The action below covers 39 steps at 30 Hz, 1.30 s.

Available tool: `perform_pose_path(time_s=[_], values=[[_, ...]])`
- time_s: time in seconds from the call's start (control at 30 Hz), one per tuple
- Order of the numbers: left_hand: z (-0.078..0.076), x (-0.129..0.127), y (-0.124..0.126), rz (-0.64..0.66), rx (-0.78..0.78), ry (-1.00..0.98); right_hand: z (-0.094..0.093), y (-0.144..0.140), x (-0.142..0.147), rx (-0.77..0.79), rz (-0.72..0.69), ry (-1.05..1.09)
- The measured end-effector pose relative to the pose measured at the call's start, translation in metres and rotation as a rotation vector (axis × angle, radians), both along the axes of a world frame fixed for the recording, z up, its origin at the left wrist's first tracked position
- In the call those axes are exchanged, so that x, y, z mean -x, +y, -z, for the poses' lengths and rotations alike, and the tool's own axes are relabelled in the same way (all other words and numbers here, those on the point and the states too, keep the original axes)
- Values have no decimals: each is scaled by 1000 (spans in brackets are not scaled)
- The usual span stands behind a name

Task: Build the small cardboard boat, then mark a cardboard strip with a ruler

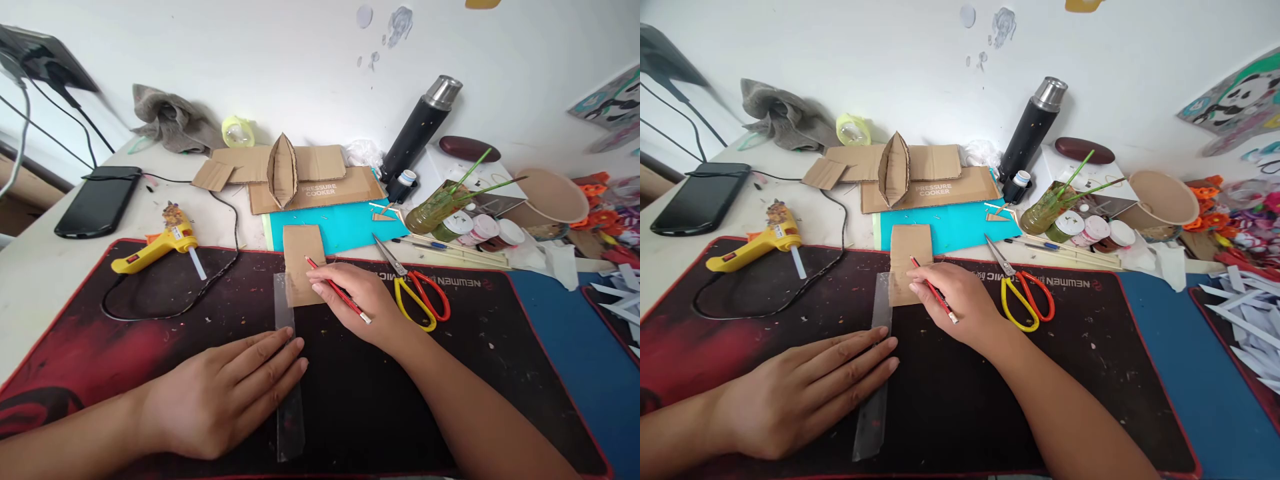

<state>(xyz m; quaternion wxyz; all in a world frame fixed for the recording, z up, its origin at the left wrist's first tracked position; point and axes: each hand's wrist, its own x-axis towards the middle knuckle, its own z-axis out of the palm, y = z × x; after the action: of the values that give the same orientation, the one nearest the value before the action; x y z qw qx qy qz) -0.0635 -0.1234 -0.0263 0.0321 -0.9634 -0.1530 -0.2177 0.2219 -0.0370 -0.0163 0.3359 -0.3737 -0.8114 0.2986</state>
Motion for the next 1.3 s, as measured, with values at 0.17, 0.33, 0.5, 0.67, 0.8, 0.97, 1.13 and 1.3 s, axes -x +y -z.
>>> perform_pose_path(time_s=[0.17, 0.33, 0.5, 0.67, 0.8, 0.97, 1.13, 1.3], values=[[3, -6, -1, 24, 54, 9, -2, 0, 0, -18, -23, -15], [-1, -8, 1, 29, 63, -40, 1, 1, 1, -40, -13, -35], [-11, -8, 4, 57, 113, 12, 2, 0, 2, -60, -13, -32], [-11, -7, 4, 61, 150, -6, 2, 0, 2, -80, -17, -32], [-11, -6, 5, 65, 153, 3, 4, -2, 3, -85, -9, -9], [-14, -7, 8, 66, 159, 9, 2, -6, 7, -128, 37, 58], [-16, -7, 6, 75, 158, 10, 1, -11, 8, -50, 60, 105], [-14, -7, 4, 74, 150, 4, 6, -11, 8, 16, 53, 78]])
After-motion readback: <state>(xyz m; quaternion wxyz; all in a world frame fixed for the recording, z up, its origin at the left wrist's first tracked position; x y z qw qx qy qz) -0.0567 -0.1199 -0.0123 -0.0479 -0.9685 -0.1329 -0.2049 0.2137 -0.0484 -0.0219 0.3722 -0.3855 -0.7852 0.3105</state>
